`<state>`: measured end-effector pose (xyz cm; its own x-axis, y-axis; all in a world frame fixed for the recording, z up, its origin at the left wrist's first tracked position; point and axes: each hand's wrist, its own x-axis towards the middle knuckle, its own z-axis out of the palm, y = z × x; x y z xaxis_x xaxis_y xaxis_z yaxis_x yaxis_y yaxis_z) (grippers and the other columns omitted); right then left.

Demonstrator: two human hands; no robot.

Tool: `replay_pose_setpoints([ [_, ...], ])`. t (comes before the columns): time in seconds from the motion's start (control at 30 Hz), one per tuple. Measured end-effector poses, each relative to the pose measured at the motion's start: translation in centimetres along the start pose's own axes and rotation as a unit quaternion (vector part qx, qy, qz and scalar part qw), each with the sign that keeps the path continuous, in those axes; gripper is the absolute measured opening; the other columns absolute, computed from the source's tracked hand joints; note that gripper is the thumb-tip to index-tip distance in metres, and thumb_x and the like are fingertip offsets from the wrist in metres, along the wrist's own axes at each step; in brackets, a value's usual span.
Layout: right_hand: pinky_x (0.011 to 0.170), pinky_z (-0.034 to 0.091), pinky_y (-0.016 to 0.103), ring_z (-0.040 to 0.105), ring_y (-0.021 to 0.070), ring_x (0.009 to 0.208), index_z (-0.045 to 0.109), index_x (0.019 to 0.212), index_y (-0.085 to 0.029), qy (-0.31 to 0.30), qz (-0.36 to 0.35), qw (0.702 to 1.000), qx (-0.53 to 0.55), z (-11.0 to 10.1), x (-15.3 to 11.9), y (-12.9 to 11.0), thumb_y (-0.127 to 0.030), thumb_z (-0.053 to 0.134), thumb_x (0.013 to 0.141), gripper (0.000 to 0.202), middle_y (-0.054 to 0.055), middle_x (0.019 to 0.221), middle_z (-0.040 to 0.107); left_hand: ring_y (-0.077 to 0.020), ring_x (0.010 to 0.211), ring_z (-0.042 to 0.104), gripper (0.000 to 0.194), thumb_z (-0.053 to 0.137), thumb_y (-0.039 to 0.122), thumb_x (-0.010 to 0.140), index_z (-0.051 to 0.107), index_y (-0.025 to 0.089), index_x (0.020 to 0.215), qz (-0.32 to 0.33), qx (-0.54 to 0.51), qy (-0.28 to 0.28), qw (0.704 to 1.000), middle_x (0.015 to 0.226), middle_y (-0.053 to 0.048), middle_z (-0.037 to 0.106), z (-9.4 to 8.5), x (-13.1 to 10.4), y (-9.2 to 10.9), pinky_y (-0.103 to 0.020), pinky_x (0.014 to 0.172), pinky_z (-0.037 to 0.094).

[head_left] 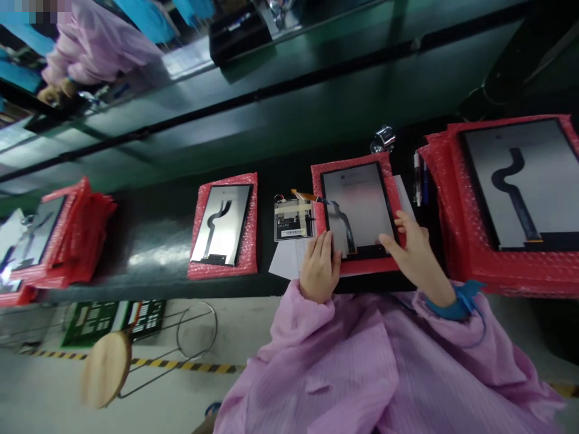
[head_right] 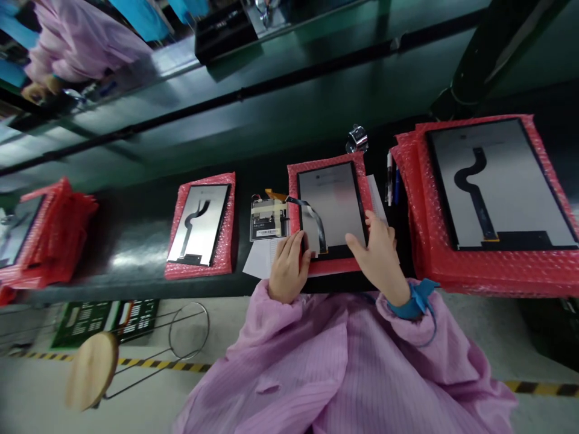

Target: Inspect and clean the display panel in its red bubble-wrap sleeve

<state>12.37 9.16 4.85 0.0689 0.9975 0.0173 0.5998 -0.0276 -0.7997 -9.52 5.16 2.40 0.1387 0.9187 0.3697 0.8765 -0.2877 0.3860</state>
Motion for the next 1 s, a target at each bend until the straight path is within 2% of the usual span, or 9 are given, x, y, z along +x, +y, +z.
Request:
replay_pose_setpoints([
  [0.1, 0.108, 0.049, 0.058, 0.059, 0.0311, 0.119, 0.052, 0.136, -0.025, -0.004, 0.028, 0.991, 0.132, -1.2, -0.2, -2.0, -0.055, 0.062, 0.088, 0.057, 0.014, 0.129, 0.061, -0.0315, 0.127, 0.062, 0.046, 0.037, 0.036, 0.107, 0.056, 0.008, 0.139, -0.016, -0.034, -0.038, 0.999, 0.134, -0.022, 0.068, -1.1, 0.6, -0.8, -0.052, 0.11, 0.049],
  [0.23, 0.112, 0.048, 0.052, 0.057, 0.0284, 0.128, 0.048, 0.135, -0.026, -0.006, -0.072, 0.971, 0.229, -2.0, -1.5, -7.5, -0.043, 0.058, 0.094, 0.045, 0.013, 0.137, 0.057, -0.0283, 0.109, 0.071, 0.045, 0.043, 0.05, 0.105, 0.071, 0.016, 0.114, -0.092, -0.169, -0.081, 0.978, 0.109, -0.014, 0.077, -3.9, 2.9, -1.8, -0.047, 0.1, 0.057],
  [0.3, 0.113, 0.048, 0.052, 0.056, 0.0288, 0.13, 0.047, 0.136, -0.026, -0.051, -0.148, 0.958, 0.241, -1.3, -2.0, -10.0, -0.042, 0.057, 0.096, 0.045, 0.013, 0.138, 0.057, -0.0262, 0.1, 0.074, 0.046, 0.044, 0.055, 0.104, 0.072, 0.019, 0.102, -0.147, -0.259, -0.006, 0.955, 0.101, -0.011, 0.077, -5.2, 4.6, -1.7, -0.044, 0.094, 0.06],
  [0.4, 0.114, 0.047, 0.051, 0.054, 0.0285, 0.134, 0.047, 0.14, -0.026, -0.148, -0.223, 0.926, 0.267, 0.7, -2.1, -11.7, -0.047, 0.054, 0.099, 0.047, 0.013, 0.143, 0.057, -0.025, 0.122, 0.068, 0.051, 0.031, 0.056, 0.107, 0.065, 0.023, 0.126, -0.163, -0.323, 0.109, 0.926, 0.13, -0.012, 0.07, -6.6, 6.7, -1.1, -0.044, 0.103, 0.058],
  [0.47, 0.115, 0.046, 0.05, 0.052, 0.0273, 0.135, 0.046, 0.142, -0.026, -0.166, -0.207, 0.921, 0.286, 2.5, -1.8, -11.4, -0.05, 0.047, 0.102, 0.047, 0.012, 0.144, 0.057, -0.0228, 0.139, 0.058, 0.055, 0.021, 0.056, 0.108, 0.049, 0.028, 0.147, -0.165, -0.325, 0.1, 0.926, 0.153, -0.009, 0.056, -7.1, 7.5, -1.0, -0.043, 0.111, 0.054],
  [0.57, 0.117, 0.04, 0.058, 0.049, 0.031, 0.136, 0.047, 0.143, -0.022, -0.127, -0.123, 0.956, 0.236, 5.0, -1.1, -10.0, -0.057, 0.039, 0.103, 0.053, 0.014, 0.145, 0.056, -0.0236, 0.142, 0.055, 0.056, 0.021, 0.054, 0.108, 0.041, 0.029, 0.155, -0.199, -0.356, 0.05, 0.912, 0.157, -0.007, 0.053, -7.5, 7.9, -1.3, -0.044, 0.111, 0.056],
  [0.67, 0.116, 0.037, 0.065, 0.047, 0.0371, 0.135, 0.047, 0.144, -0.018, -0.139, -0.115, 0.969, 0.166, 6.4, -0.9, -9.4, -0.066, 0.038, 0.099, 0.066, 0.019, 0.145, 0.056, -0.0247, 0.138, 0.059, 0.052, 0.027, 0.049, 0.107, 0.046, 0.029, 0.151, -0.231, -0.4, 0.042, 0.886, 0.15, -0.005, 0.06, -7.5, 8.0, -1.6, -0.044, 0.108, 0.058],
  [0.83, 0.118, 0.041, 0.055, 0.046, 0.0299, 0.139, 0.044, 0.149, -0.022, -0.186, -0.221, 0.929, 0.233, 6.3, -1.2, -9.2, -0.063, 0.042, 0.1, 0.064, 0.015, 0.149, 0.054, -0.0271, 0.126, 0.068, 0.053, 0.031, 0.051, 0.104, 0.051, 0.027, 0.147, -0.276, -0.416, 0.067, 0.864, 0.14, -0.007, 0.068, -7.3, 7.9, -2.3, -0.043, 0.094, 0.063],
  [1.0, 0.121, 0.031, 0.064, 0.041, 0.0333, 0.146, 0.037, 0.156, -0.024, -0.147, -0.078, 0.964, 0.206, 6.4, 0.1, -7.0, -0.065, 0.043, 0.099, 0.07, 0.016, 0.155, 0.048, -0.0257, 0.1, 0.077, 0.047, 0.034, 0.052, 0.099, 0.065, 0.024, 0.12, -0.319, -0.452, 0.083, 0.829, 0.11, -0.008, 0.078, -7.7, 7.2, -4.2, -0.043, 0.084, 0.065],
])
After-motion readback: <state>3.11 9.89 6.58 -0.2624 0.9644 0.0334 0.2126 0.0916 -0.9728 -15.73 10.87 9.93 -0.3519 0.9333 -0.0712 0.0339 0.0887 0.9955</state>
